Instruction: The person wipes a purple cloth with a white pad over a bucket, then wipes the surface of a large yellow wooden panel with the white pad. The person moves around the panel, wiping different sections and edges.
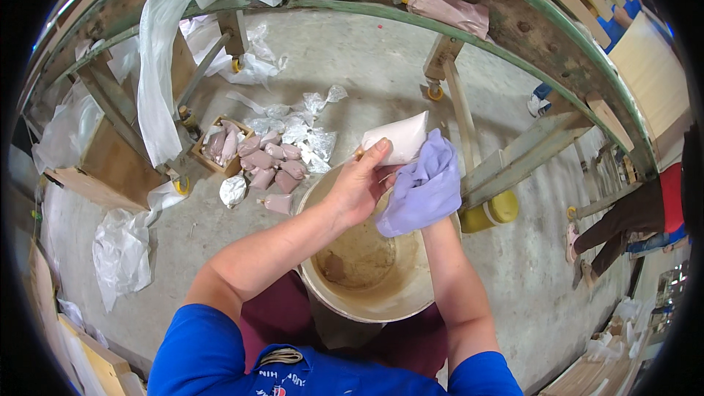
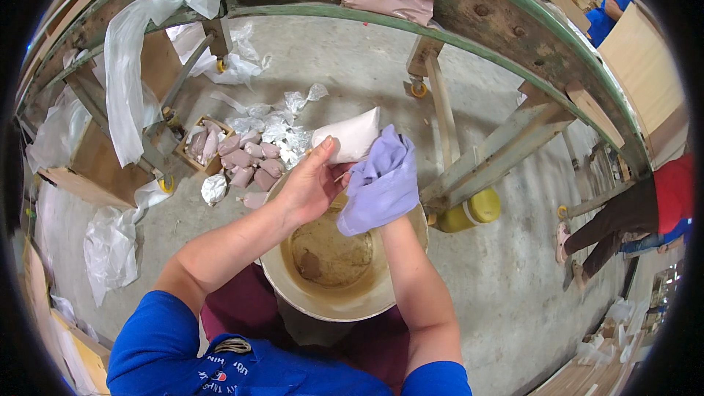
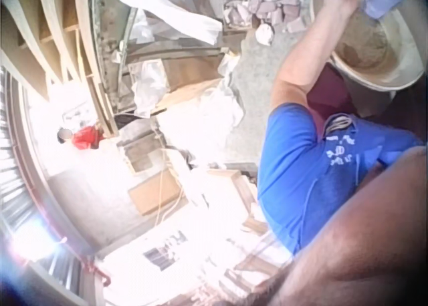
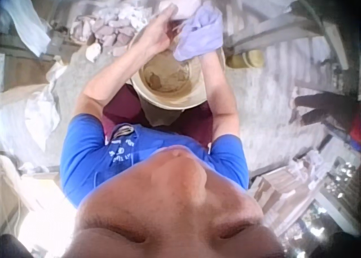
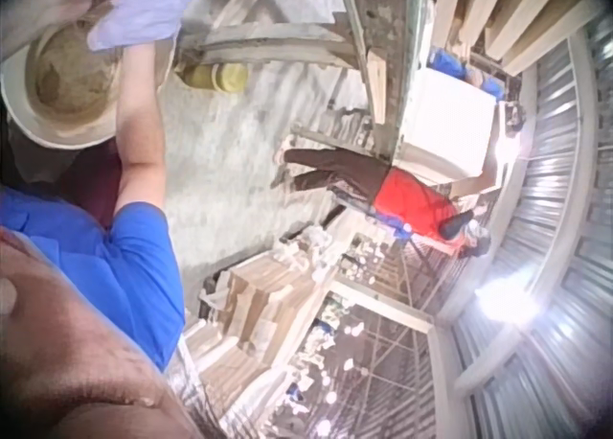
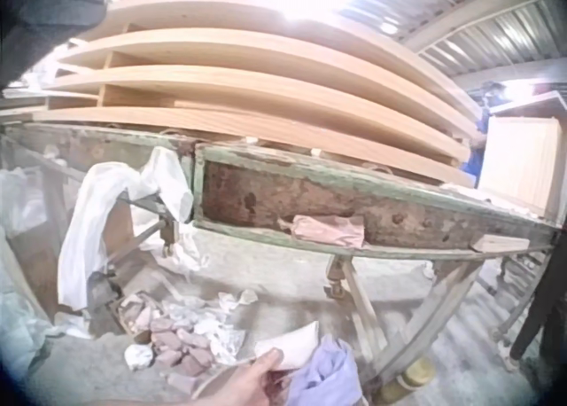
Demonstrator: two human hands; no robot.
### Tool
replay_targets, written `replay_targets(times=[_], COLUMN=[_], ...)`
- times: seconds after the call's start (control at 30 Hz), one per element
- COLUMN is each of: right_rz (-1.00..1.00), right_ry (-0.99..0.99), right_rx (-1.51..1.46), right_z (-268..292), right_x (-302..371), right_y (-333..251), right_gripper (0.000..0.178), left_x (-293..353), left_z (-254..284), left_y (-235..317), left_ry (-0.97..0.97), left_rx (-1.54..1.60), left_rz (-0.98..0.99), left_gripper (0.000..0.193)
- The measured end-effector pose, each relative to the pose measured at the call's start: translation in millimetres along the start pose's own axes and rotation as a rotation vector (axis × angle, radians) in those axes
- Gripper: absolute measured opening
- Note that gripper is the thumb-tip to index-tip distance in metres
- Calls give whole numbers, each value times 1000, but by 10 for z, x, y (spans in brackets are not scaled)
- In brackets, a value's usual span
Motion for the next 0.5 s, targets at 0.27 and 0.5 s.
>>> replay_targets(times=[0.27, 0.5], right_rz=[-196, 49], right_ry=[-152, -77], right_rx=[-182, 503], right_z=[63, 256], right_x=[-75, -213], right_y=[100, 403], right_gripper=[35, 19], left_x=[18, -130], left_z=[-108, -124], left_y=[119, 211], left_ry=[-317, -222], left_rx=[-394, -562], left_rz=[217, -44], left_gripper=[52, 61])
Point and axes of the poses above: each hand's wrist, its own x-axis away from the middle knuckle, its own z-axis out of the back of the hand, y = z × x, the point moved 8 cm from there along -x, towards the middle knuckle, and after that the axes turned 7 degrees about -y, right-handed, at the moved point
